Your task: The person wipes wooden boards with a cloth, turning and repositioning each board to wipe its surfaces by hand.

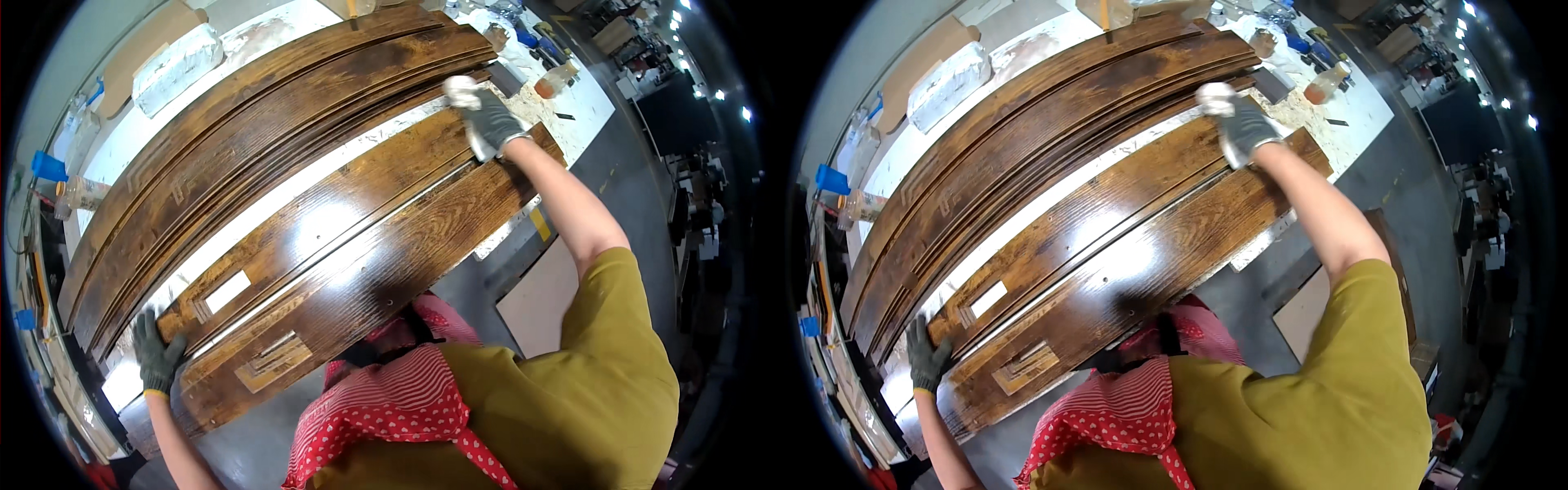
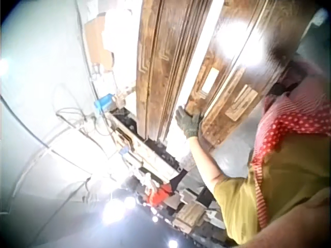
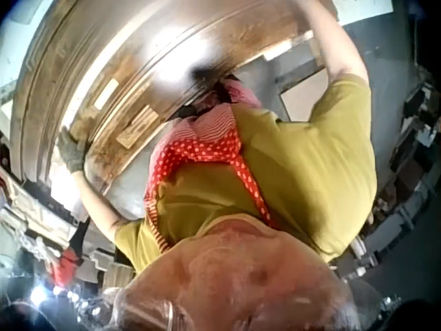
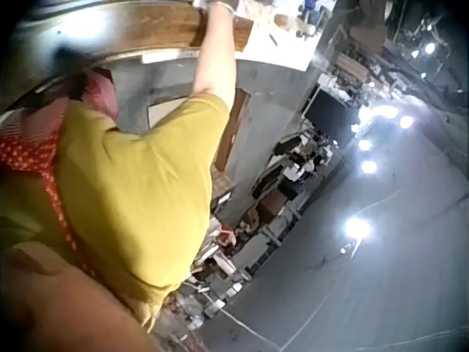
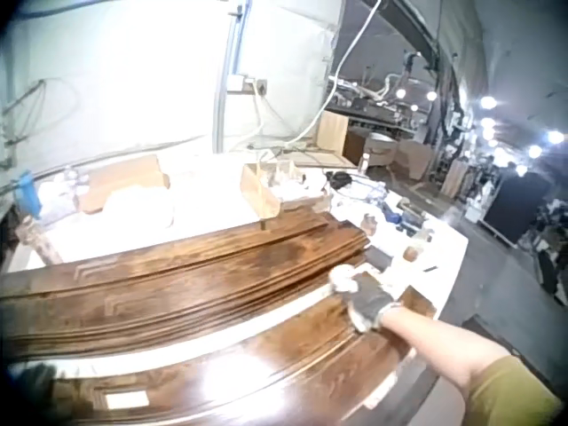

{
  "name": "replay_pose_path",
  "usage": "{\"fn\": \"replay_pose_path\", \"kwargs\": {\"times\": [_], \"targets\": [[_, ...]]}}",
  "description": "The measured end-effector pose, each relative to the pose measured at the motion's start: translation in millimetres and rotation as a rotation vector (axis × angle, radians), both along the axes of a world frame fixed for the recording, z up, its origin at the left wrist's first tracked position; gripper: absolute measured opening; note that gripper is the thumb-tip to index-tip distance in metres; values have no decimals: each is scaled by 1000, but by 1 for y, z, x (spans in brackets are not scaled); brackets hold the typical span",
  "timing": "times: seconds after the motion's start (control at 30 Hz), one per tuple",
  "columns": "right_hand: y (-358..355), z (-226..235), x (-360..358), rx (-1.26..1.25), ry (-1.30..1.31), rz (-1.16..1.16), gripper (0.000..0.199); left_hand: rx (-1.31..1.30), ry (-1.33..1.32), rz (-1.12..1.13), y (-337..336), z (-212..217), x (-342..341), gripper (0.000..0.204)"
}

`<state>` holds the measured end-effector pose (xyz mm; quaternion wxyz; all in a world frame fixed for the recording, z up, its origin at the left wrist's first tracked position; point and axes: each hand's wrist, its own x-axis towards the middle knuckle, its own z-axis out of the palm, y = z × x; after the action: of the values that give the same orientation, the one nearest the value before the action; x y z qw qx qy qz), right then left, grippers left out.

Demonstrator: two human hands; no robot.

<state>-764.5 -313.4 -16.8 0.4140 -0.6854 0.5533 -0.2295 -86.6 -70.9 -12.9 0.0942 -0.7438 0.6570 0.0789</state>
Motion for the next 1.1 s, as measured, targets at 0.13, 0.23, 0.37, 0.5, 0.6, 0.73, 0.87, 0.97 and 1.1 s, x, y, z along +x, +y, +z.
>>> {"fn": "replay_pose_path", "kwargs": {"times": [0.13, 0.23, 0.37, 0.5, 0.6, 0.73, 0.87, 0.97, 1.1], "targets": [[33, -9, 102, -298, 669, 45, 30, -120, -64, 15, 38, -46, 53, 80], [91, 2, 218, -384, 566, 530, 34, -51, -37, 77, 28, -47, 42, 79], [53, -22, 129, -423, 855, 365, 29, -75, 29, 67, 39, -29, 46, 79], [13, -11, 30, -725, 757, 133, 28, -138, 42, 43, 31, -32, 47, 78], [47, -18, 130, -664, 533, 333, 28, -104, 57, 83, 15, -17, 21, 81], [107, -7, 254, -522, 208, 829, 38, -66, 10, 157, 28, -23, 27, 85], [72, 16, 195, -383, 323, 694, 40, 48, 74, 177, 37, -1, 57, 84], [48, -18, 113, -318, 461, 227, 42, 140, -127, 303, 53, 18, 97, 85], [76, -27, 164, -686, 452, 421, 34, 62, -67, 383, 82, 7, 133, 89]]}}
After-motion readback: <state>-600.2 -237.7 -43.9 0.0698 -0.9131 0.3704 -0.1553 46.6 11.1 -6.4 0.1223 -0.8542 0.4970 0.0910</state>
